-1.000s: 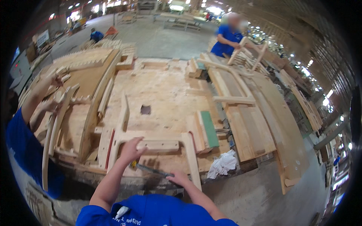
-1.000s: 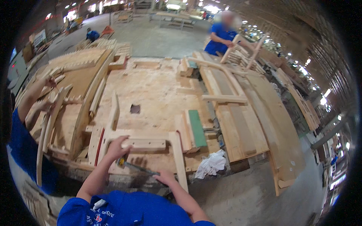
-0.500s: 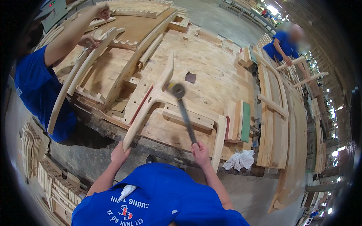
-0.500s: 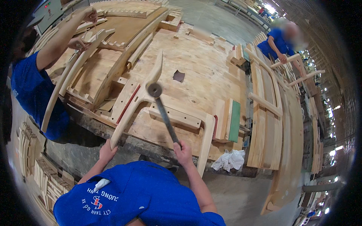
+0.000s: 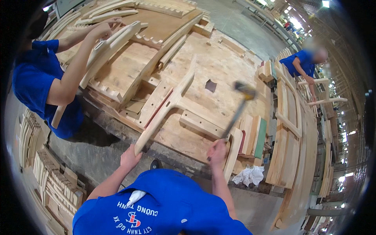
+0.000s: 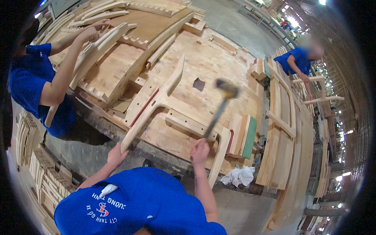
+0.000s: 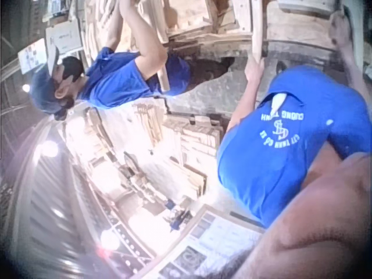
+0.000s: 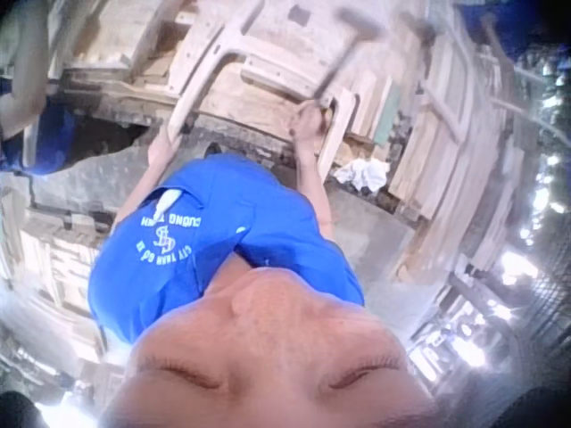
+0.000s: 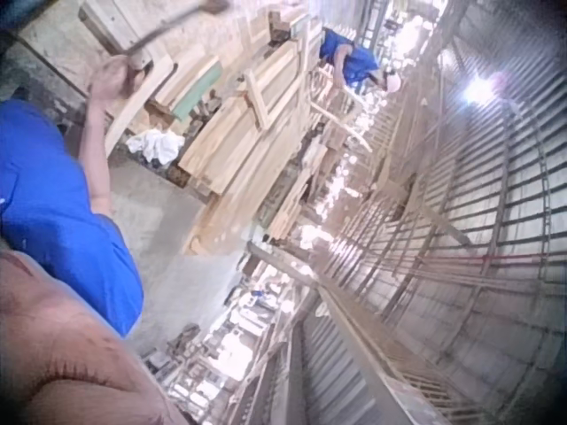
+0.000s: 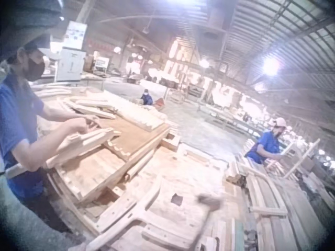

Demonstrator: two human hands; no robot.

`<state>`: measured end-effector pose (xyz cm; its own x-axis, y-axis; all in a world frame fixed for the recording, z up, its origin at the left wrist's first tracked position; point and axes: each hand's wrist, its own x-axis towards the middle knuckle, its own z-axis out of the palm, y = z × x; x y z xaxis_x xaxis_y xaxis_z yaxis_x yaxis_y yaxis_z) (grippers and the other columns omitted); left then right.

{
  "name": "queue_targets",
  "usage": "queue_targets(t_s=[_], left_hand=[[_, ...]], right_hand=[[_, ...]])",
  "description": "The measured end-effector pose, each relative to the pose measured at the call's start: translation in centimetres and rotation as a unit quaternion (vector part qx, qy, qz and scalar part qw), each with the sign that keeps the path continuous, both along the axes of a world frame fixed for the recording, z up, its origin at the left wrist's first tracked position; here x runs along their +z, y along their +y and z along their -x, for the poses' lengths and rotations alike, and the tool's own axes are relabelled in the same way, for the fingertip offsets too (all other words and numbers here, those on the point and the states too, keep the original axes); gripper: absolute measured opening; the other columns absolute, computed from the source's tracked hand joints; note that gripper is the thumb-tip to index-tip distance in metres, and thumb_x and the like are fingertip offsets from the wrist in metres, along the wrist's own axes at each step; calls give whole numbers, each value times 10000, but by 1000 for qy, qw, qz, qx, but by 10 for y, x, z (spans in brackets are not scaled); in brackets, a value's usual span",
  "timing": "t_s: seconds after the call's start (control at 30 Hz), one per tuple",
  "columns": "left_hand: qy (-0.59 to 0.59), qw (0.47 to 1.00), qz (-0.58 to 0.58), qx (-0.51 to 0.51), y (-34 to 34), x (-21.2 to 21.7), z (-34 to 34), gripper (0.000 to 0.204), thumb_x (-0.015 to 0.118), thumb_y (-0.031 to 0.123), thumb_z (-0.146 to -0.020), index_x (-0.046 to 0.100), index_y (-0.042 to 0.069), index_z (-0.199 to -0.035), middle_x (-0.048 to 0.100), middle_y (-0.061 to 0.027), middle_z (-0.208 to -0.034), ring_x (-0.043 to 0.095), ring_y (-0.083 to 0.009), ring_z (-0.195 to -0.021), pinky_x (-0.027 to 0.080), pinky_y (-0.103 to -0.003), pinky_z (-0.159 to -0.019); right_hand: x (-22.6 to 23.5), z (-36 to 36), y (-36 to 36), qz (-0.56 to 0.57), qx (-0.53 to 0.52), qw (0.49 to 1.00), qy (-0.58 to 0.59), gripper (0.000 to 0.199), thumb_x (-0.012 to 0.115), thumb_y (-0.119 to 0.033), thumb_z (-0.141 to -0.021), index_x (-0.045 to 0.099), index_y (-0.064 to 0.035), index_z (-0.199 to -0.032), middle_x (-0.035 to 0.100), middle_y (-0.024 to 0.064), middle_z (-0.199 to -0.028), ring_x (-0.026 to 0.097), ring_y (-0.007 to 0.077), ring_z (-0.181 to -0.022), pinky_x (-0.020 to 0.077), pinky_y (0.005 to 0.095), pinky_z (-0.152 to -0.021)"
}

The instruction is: The person assembles wooden chair frames on a workbench in a factory. They pick up wooden legs, align them with the frame, and use a hammer to secure the joints. Other workers are visible in the background performing similar tasks.

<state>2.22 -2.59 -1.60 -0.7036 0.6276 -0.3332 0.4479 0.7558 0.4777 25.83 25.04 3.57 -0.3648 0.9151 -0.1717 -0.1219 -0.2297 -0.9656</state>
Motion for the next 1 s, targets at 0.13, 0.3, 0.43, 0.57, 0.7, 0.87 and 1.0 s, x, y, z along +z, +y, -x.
queue_targets(t_s=[0.13,0.3,0.43,0.57,0.7,0.87,1.0], left_hand=[[-11,1000,8,-2,2,6,0,443,618,334,-794,447,46,-1084,620,-213,-964,614,-391,-888,484,-488,-766],[-19,1000,-1,-1,-1,12,-1,450,612,348,-797,453,43,-1088,616,-207,-980,606,-383,-919,477,-485,-787],[-13,999,-30,-19,1,15,0,453,603,345,-809,457,43,-1114,617,-184,-967,601,-381,-917,474,-484,-783],[17,988,-150,39,0,0,10,491,617,369,-810,452,74,-1165,617,-166,-898,634,-316,-829,494,-427,-708],[-108,917,-314,220,42,12,59,490,563,475,-855,498,78,-1136,616,-81,-849,629,-180,-714,486,-297,-568],[-461,776,-303,305,79,27,111,562,506,576,-874,560,36,-1018,630,-55,-767,602,-122,-583,471,-237,-494],[-481,787,-265,279,88,30,133,552,526,578,-863,583,44,-991,651,-56,-735,602,-111,-566,467,-221,-488]], right_hand=[[86,22,11,-32,-32,976,212,501,300,-588,-953,407,-138,-760,275,-29,-465,260,91,-349,277,249,-341],[14,14,-15,-121,-67,989,56,486,354,-557,-955,397,-124,-738,336,-30,-479,308,88,-363,303,245,-360],[-89,-39,-26,-178,14,949,-259,401,496,-467,-938,492,-85,-815,431,-11,-543,391,83,-439,321,240,-404],[-12,-13,-36,-110,66,991,-43,392,511,-434,-941,476,-84,-767,431,-13,-551,369,65,-423,285,221,-380],[10,-7,-47,-161,82,980,81,395,513,-434,-940,474,-66,-803,422,-5,-551,379,70,-432,286,217,-382],[0,-16,-63,-146,76,986,-42,190,554,-52,-892,475,-73,-720,460,-8,-541,418,68,-446,335,233,-392],[-44,-39,-94,-120,18,972,-202,227,628,-110,-870,499,-74,-687,468,-38,-538,425,50,-454,324,233,-405]])
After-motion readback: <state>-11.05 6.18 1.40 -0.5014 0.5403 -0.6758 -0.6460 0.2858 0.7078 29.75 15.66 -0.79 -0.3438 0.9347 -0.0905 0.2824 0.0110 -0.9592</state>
